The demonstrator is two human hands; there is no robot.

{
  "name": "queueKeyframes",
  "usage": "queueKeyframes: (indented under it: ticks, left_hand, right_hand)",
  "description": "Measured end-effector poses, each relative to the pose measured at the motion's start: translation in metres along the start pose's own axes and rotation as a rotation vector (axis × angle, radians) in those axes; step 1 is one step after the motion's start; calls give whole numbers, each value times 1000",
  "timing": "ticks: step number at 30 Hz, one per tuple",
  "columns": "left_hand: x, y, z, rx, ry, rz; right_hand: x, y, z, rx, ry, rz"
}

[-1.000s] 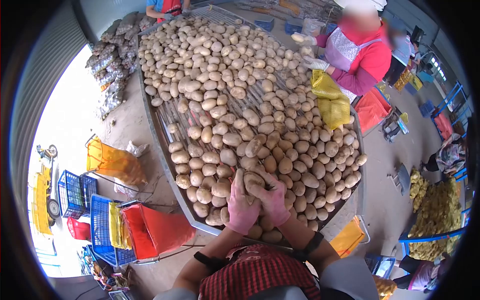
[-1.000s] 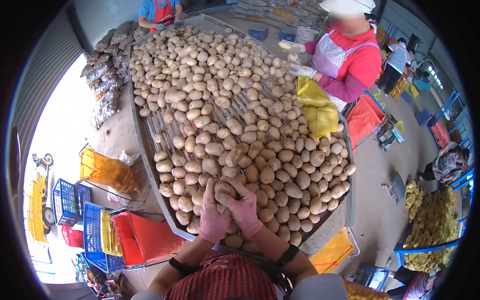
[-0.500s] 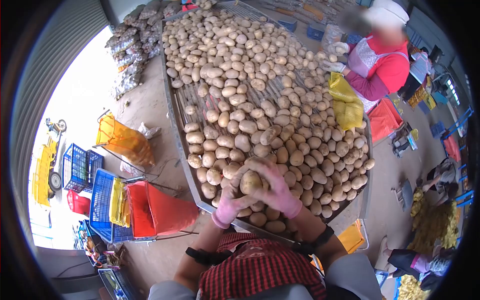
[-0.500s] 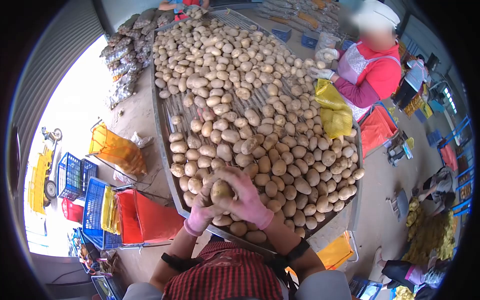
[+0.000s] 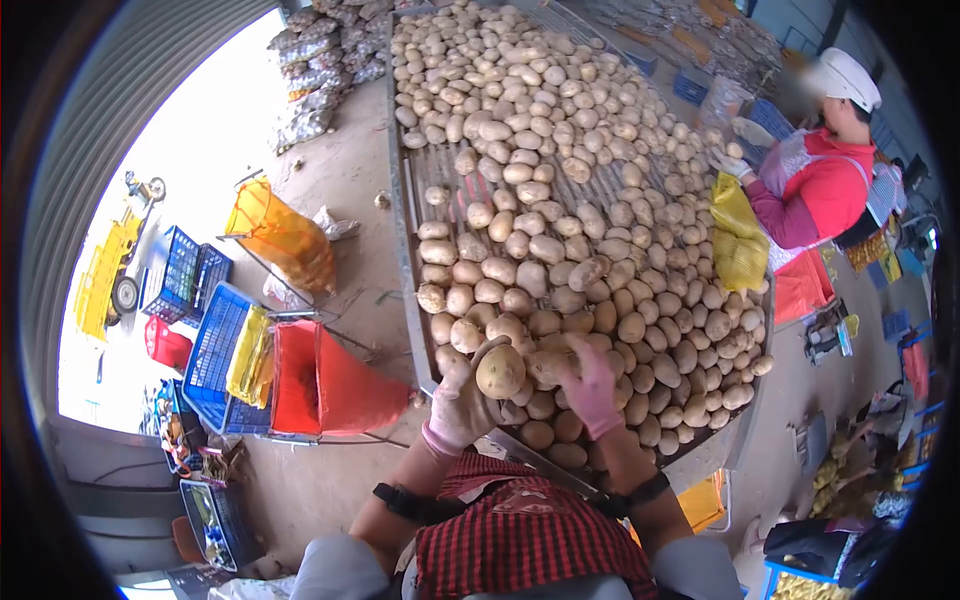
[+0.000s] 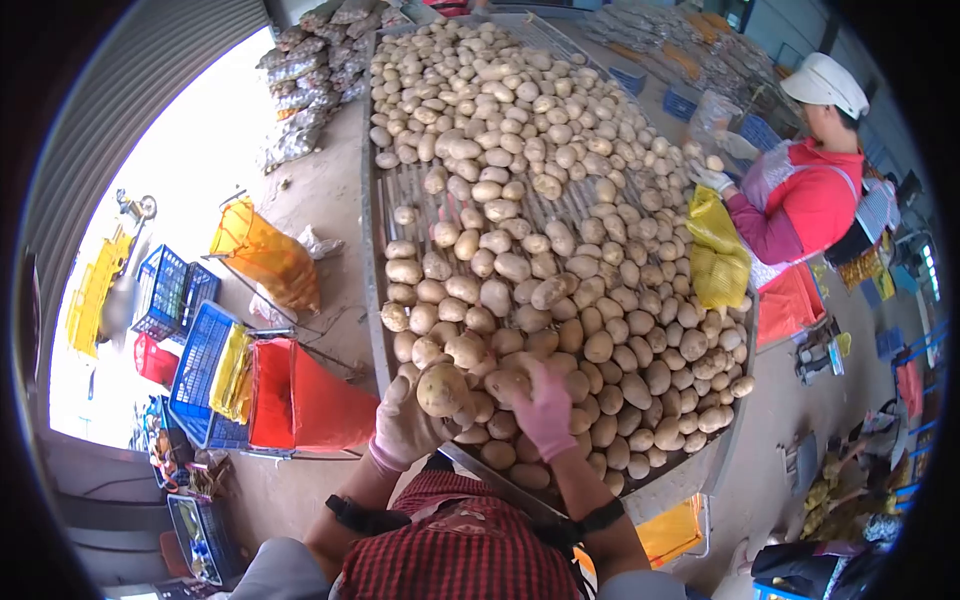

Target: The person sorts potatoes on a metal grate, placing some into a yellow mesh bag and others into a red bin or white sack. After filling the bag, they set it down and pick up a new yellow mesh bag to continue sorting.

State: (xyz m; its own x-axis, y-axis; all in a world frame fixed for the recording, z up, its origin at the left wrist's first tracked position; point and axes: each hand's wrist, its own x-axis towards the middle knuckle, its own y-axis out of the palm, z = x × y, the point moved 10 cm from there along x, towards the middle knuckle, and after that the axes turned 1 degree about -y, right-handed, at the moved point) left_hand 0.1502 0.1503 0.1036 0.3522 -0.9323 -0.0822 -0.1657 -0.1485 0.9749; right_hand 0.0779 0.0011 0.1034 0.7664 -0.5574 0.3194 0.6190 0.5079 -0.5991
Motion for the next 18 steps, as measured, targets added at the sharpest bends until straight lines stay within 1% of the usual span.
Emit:
queueKeyframes:
  ticks: [2, 3, 4, 5, 6, 7, 9, 10, 11, 12, 13, 14, 15, 16, 17, 18]
  left_hand:
    - [-8, -10, -20, 49, 82, -46]
    - [-13, -16, -28, 81, 109, -72]
    - [-19, -23, -36, 83, 139, -86]
    - [-24, -32, -39, -66, 116, -107]
    - [-30, -42, -41, -215, 94, -123]
    - [-33, -47, -49, -288, 111, -52]
    - [-44, -64, -66, -289, 170, -70]
    - [-51, -72, -75, -294, 203, -84]
    - [-60, -87, -86, -254, 260, -139]
    - [-69, -98, -94, -252, 275, -142]
    - [-82, -114, -107, -205, 345, -195]
    - [-94, -129, -122, -159, 413, -246]
    - [-106, -135, -135, -95, 452, -253]
    - [-120, -141, -150, -63, 533, -286]
    - [-135, -144, -163, 41, 626, -316]
    - [-146, -135, -176, 145, 714, -345]
  right_hand:
    - [-16, -21, -41, -616, -75, -101]
    - [-29, -36, -97, -599, 154, -127]
    - [-50, -57, -165, -666, 421, -119]
    - [-72, -77, -212, -742, 607, -154]
    - [-86, -86, -238, -817, 794, -190]
    - [-70, -77, -209, -806, 774, -172]
    - [-67, -53, -179, -801, 1029, 182]
    - [-67, -43, -176, -795, 1014, 195]
    - [-70, -31, -172, -697, 923, 192]
    - [-78, -22, -170, -602, 833, 188]
    - [-82, -16, -167, -509, 742, 182]
    - [-88, -18, -169, -509, 728, 188]
    - [-91, -15, -172, -492, 625, 230]
    - [-92, -10, -168, -475, 526, 269]
    - [-97, -19, -170, -353, 554, 122]
    - [-99, -19, -174, -361, 554, 121]
